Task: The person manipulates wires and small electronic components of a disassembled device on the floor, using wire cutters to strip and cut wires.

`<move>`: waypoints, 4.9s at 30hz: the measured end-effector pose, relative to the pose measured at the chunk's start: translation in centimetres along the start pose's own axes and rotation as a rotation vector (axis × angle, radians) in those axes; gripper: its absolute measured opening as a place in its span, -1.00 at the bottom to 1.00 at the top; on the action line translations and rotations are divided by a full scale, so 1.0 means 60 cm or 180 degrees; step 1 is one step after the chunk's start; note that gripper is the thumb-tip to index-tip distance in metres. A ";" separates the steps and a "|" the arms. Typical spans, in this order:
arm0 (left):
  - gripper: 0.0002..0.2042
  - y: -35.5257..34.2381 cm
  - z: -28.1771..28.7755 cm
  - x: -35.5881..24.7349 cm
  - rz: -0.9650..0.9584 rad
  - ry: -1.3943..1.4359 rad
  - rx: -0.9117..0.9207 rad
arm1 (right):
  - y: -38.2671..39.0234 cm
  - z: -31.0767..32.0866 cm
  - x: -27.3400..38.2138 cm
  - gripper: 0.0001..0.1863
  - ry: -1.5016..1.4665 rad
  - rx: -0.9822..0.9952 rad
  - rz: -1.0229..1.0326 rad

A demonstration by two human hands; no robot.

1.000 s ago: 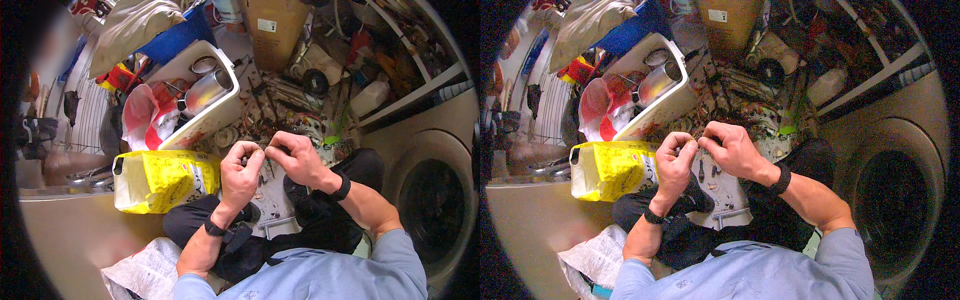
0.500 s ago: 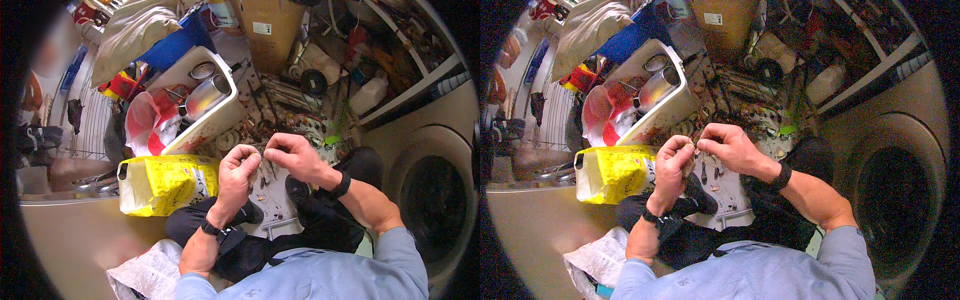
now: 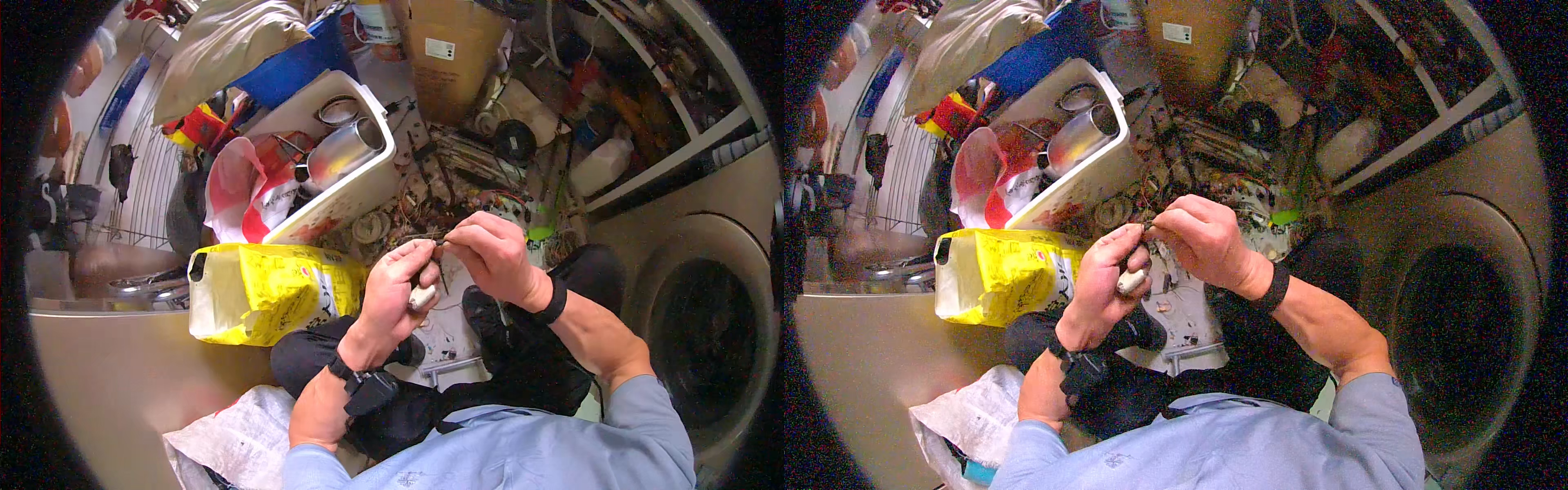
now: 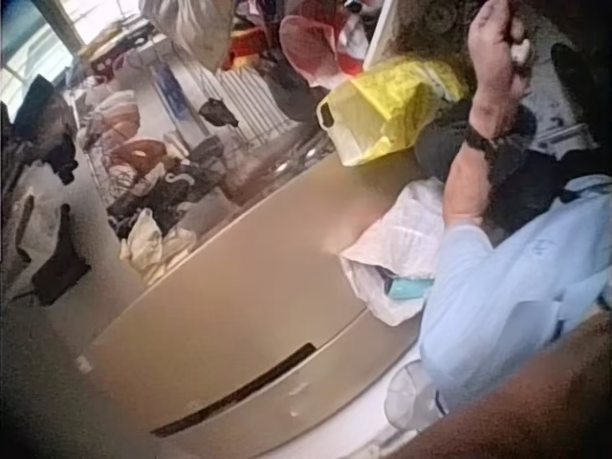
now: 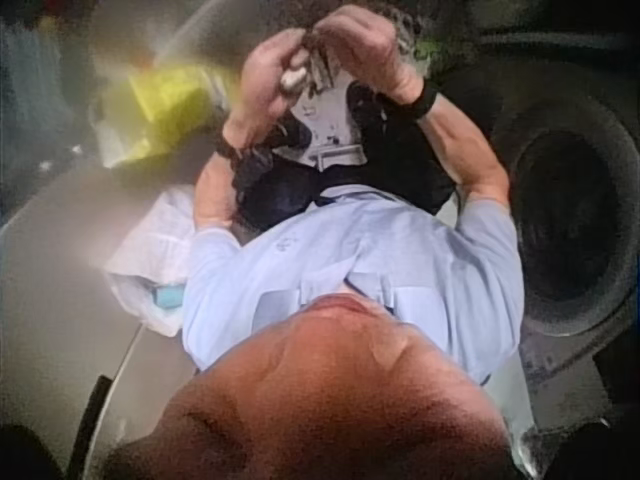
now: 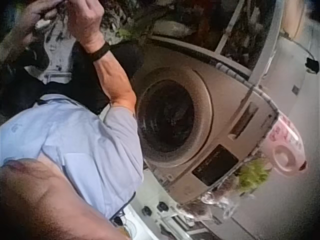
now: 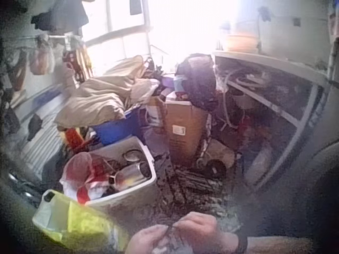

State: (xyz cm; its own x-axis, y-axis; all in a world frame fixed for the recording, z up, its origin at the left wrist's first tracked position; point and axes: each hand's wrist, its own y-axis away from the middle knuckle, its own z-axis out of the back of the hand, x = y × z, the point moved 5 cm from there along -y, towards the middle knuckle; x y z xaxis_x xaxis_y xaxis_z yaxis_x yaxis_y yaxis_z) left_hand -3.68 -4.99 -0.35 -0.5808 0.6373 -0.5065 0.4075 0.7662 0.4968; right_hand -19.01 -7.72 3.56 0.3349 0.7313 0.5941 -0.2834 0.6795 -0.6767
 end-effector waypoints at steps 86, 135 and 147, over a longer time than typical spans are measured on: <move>-0.84 -0.490 0.477 0.386 -0.0982 -0.3808 -0.2214 | 0.555 -0.155 -0.420 -0.60 0.1247 0.2042 -0.3250; -0.78 -0.481 0.506 0.392 -0.0847 -0.3969 -0.2108 | 0.546 -0.177 -0.428 -0.74 0.1046 0.2736 -0.3430; -0.77 -0.496 0.473 0.415 -0.0701 -0.4167 -0.1857 | 0.569 -0.143 -0.434 -0.77 0.1124 0.2339 -0.3613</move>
State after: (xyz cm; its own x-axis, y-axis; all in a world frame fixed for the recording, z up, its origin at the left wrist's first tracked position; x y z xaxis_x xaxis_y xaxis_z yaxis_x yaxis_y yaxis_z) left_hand -10.26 -9.59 -47.76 0.5855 0.3747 -0.7189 -0.1282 0.9184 0.3742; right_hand -29.69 -4.04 -38.76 0.8712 -0.2105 0.4435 -0.0719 0.8389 0.5395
